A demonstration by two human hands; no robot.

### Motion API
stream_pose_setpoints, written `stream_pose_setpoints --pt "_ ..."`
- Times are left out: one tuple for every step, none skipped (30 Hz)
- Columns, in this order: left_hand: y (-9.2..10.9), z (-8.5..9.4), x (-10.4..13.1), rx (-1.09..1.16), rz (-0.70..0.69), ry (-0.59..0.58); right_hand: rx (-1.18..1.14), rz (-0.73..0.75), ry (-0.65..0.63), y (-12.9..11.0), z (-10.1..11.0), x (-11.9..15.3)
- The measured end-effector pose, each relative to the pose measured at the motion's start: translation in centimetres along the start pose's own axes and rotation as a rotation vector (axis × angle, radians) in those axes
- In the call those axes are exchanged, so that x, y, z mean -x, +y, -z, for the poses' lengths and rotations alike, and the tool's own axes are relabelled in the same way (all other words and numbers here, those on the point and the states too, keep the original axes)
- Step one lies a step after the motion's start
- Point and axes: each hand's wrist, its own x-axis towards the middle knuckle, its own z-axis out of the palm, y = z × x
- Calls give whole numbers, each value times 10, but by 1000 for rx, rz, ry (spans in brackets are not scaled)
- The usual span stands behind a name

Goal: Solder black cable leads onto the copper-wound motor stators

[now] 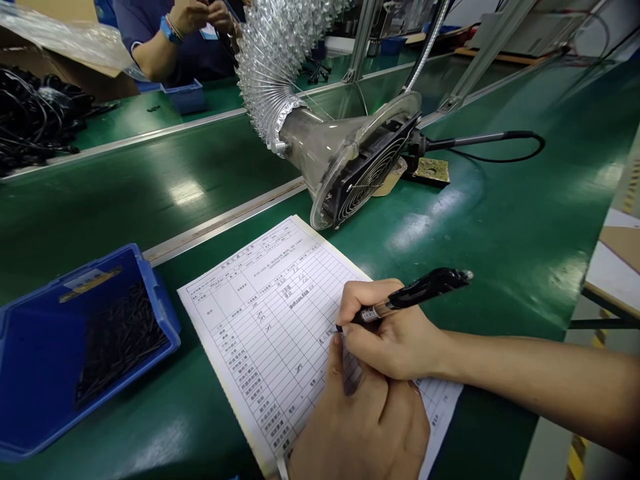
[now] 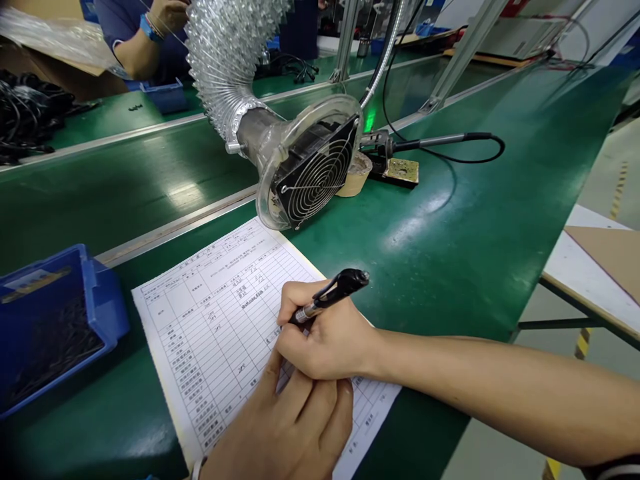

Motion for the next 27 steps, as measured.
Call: stream_pose_setpoints --pt "0 0 0 0 1 0 3 3 3 0 0 0" --pt "0 0 0 -1 4 0 5 3 4 0 0 0" --pt "1 0 0 -1 9 0 6 3 1 0 0 0" --pt "1 0 0 -1 13 0 6 1 -2 0 0 0" --pt "1 0 1 -1 17 1 7 -2 -5 0 0 0" --pt "1 0 1 -1 20 3 7 -5 -7 0 0 0" --pt "2 -1 1 -1 21 7 4 -10 -12 0 1 0" --pt "2 -3 1 0 22 11 1 -16 -15 0 0 0" --pt "2 -5 1 1 22 17 -4 -20 -17 0 0 0" --pt "2 -7 1 1 22 24 -7 -23 -16 0 0 1" --pt "3 -11 1 1 22 33 -8 -22 -16 0 0 1" --pt "3 -14 1 0 22 46 -7 -18 -12 -1 0 1" --pt "4 -18 1 -2 23 60 -4 -9 -5 -1 0 1" --pt "4 -21 0 -5 23 74 0 1 3 -2 0 1" --pt "4 -24 0 -8 22 87 -1 11 13 -2 1 0" --pt "4 -26 0 -12 21 98 -7 14 25 -2 2 0" --pt "4 -27 0 -15 19 107 -22 9 36 -2 3 -1" --pt "3 -28 0 -17 16 113 -39 -11 39 -1 6 -3" --pt "2 -27 -1 -19 14 120 -58 -46 32 0 8 -4" --pt "1 -26 -1 -21 12 131 -70 -89 17 1 11 -6" --pt "0 -25 -3 -21 14 145 -74 -130 -4 2 14 -8" --pt "-1 -24 -4 -19 17 169 -68 -163 -23 4 17 -10" --pt "-3 -23 -6 -12 18 197 -57 -181 -33 5 20 -11" --pt "-4 -23 -8 0 14 225 -42 -183 -35 6 22 -12" --pt "-6 -22 -9 12 5 244 -26 -171 -30 7 23 -12" --pt "-8 -22 -11 25 -9 251 -13 -151 -23 8 24 -12" --pt "-9 -23 -12 35 -24 248 -2 -130 -14 9 24 -11"
